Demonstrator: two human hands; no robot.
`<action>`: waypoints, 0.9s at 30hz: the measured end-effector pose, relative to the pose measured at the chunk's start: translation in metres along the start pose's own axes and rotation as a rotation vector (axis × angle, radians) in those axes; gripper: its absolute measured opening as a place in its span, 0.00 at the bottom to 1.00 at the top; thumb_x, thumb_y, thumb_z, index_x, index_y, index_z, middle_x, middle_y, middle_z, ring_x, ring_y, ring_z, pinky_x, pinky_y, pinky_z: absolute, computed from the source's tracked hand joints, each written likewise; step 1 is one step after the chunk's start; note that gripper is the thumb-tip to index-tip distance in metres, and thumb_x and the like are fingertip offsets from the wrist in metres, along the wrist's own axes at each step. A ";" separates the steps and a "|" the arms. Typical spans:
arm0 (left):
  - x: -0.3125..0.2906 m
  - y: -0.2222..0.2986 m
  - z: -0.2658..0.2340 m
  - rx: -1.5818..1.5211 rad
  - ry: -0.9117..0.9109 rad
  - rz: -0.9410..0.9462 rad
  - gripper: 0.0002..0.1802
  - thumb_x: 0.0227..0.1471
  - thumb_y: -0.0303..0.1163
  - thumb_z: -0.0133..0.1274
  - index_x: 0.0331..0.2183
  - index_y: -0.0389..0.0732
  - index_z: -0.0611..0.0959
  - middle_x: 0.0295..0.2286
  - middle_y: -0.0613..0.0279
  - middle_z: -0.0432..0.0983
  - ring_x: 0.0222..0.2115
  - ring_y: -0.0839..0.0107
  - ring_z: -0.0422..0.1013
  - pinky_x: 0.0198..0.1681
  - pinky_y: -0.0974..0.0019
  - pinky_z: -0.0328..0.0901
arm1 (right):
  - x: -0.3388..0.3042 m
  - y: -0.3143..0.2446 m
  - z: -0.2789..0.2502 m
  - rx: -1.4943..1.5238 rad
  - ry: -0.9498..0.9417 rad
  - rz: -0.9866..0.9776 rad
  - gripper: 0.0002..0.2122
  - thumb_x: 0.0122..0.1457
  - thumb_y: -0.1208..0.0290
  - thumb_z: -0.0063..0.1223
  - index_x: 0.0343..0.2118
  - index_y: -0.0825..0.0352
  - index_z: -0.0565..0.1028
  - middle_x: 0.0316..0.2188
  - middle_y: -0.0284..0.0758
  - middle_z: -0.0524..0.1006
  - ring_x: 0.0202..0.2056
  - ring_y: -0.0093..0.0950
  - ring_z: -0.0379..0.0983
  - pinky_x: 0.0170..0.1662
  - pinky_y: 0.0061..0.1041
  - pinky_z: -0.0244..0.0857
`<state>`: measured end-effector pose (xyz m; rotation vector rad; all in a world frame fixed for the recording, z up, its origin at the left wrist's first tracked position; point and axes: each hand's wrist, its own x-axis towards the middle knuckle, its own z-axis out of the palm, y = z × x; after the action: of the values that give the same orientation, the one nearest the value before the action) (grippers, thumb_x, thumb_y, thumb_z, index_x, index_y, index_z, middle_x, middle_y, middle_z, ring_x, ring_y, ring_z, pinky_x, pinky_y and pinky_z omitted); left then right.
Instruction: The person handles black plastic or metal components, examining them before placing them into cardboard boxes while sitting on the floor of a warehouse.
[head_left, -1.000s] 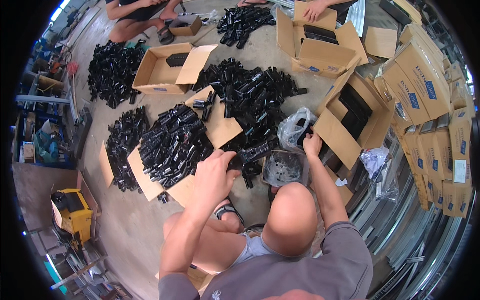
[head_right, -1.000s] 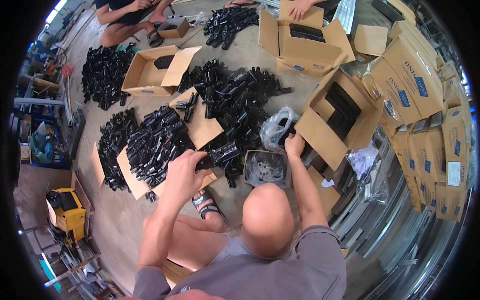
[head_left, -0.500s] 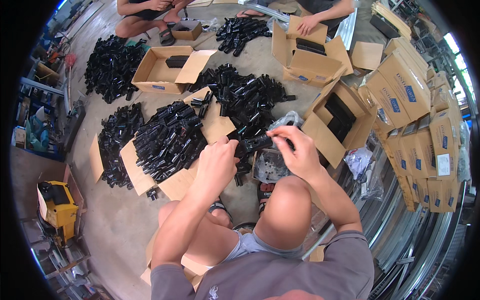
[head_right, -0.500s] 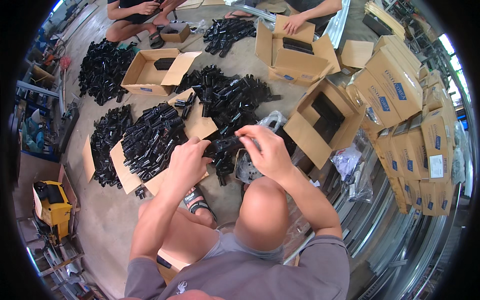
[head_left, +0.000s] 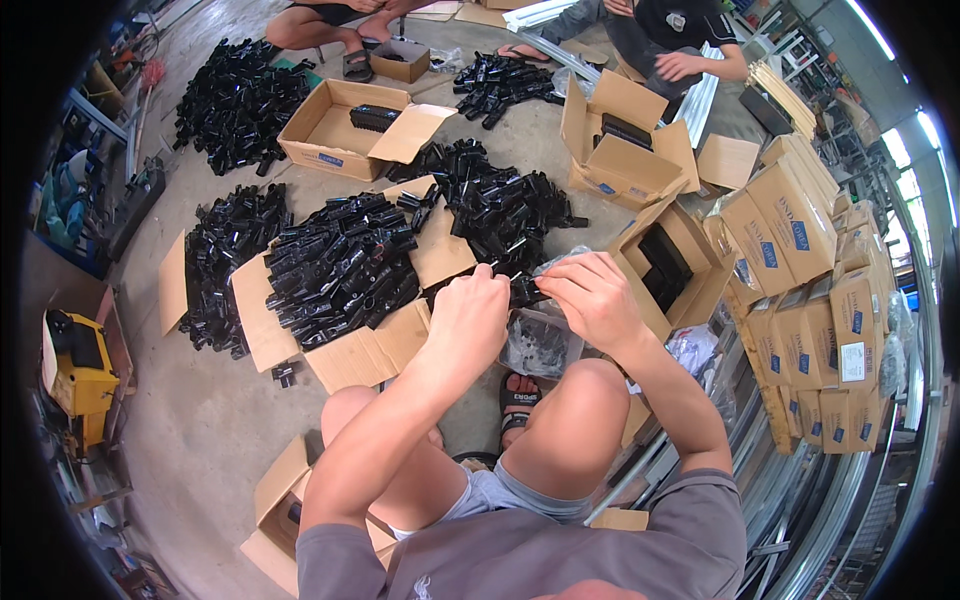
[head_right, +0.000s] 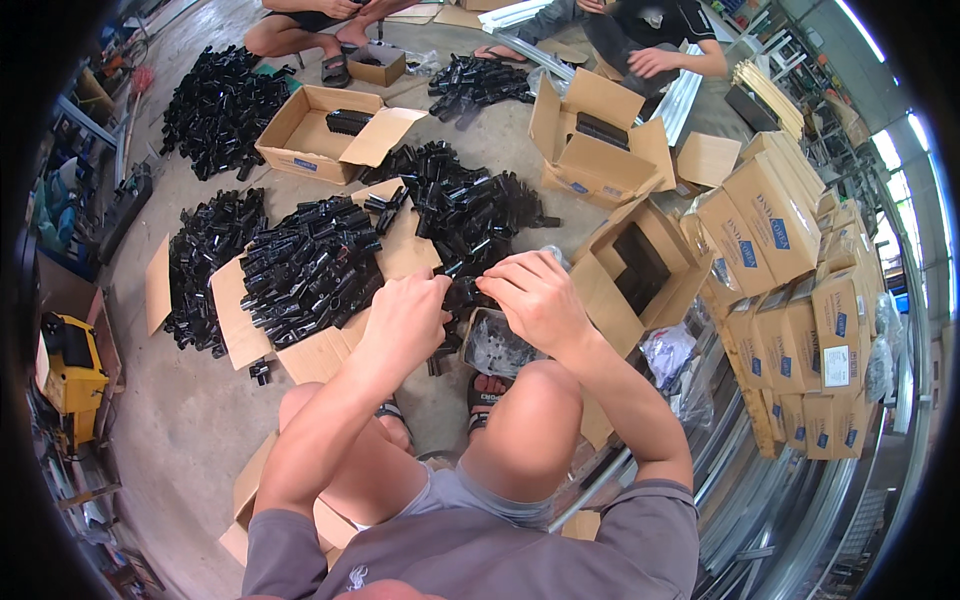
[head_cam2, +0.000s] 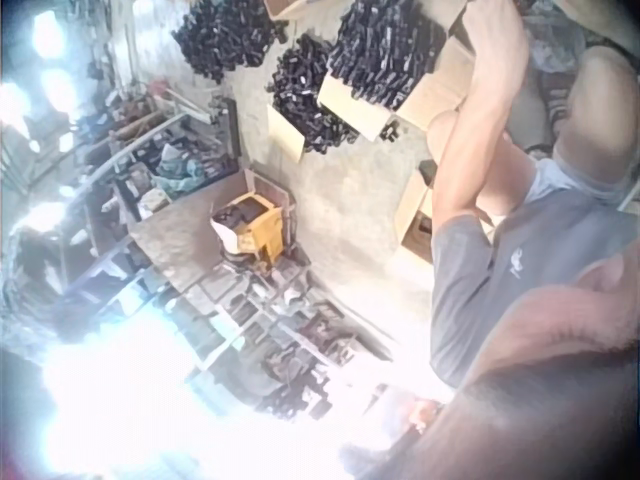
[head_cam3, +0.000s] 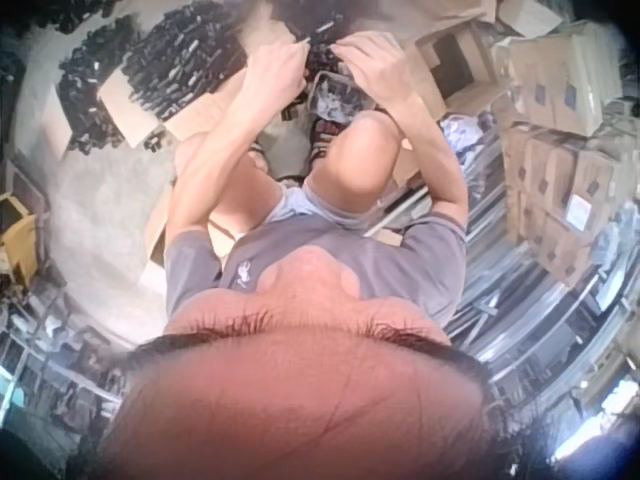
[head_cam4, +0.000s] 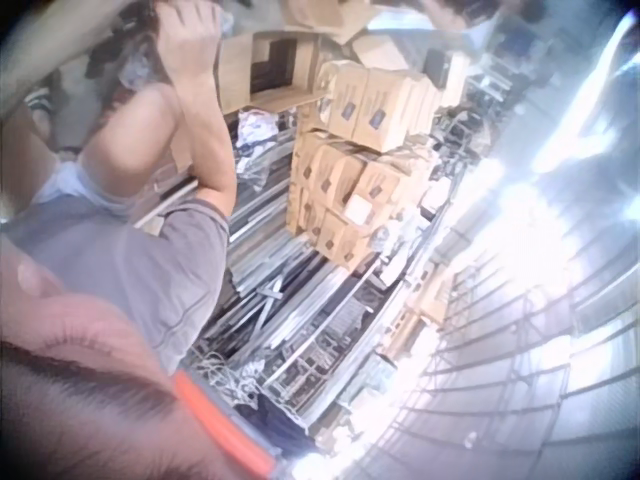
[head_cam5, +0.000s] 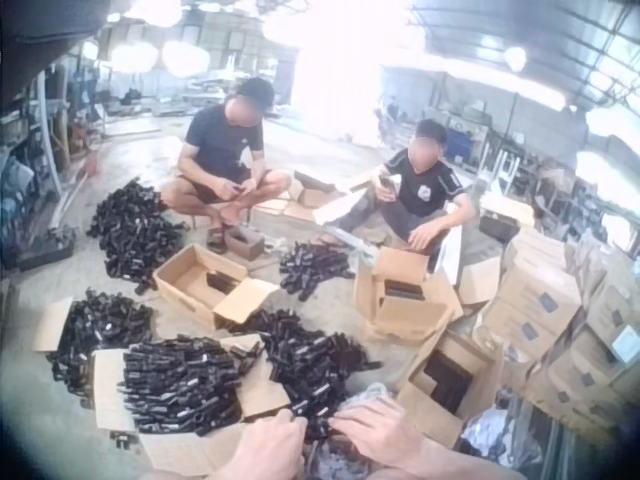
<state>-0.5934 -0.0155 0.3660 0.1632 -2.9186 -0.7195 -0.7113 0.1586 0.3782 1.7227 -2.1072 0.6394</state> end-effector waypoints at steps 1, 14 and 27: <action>-0.001 -0.001 -0.001 -0.004 0.012 0.000 0.12 0.39 0.25 0.64 0.30 0.34 0.81 0.28 0.46 0.77 0.29 0.49 0.77 0.33 0.53 0.71 | 0.001 -0.001 0.000 0.019 -0.003 0.013 0.06 0.48 0.76 0.62 0.32 0.63 0.81 0.33 0.30 0.80 0.39 0.29 0.75 0.43 0.29 0.67; -0.010 -0.003 -0.011 -0.068 0.035 -0.011 0.14 0.38 0.25 0.65 0.31 0.33 0.81 0.29 0.45 0.77 0.31 0.48 0.77 0.34 0.52 0.71 | 0.016 -0.012 -0.007 0.086 -0.020 0.043 0.04 0.49 0.76 0.62 0.29 0.65 0.80 0.31 0.31 0.78 0.38 0.30 0.74 0.43 0.29 0.64; -0.009 0.003 -0.013 -0.067 0.041 -0.038 0.18 0.38 0.27 0.65 0.36 0.34 0.81 0.32 0.48 0.77 0.32 0.48 0.76 0.36 0.52 0.71 | 0.016 -0.010 -0.011 -0.007 -0.007 -0.015 0.05 0.50 0.73 0.63 0.28 0.64 0.78 0.30 0.30 0.77 0.37 0.31 0.73 0.46 0.31 0.64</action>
<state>-0.5832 -0.0176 0.3784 0.2248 -2.8555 -0.8089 -0.7049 0.1500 0.3972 1.7377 -2.0972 0.6215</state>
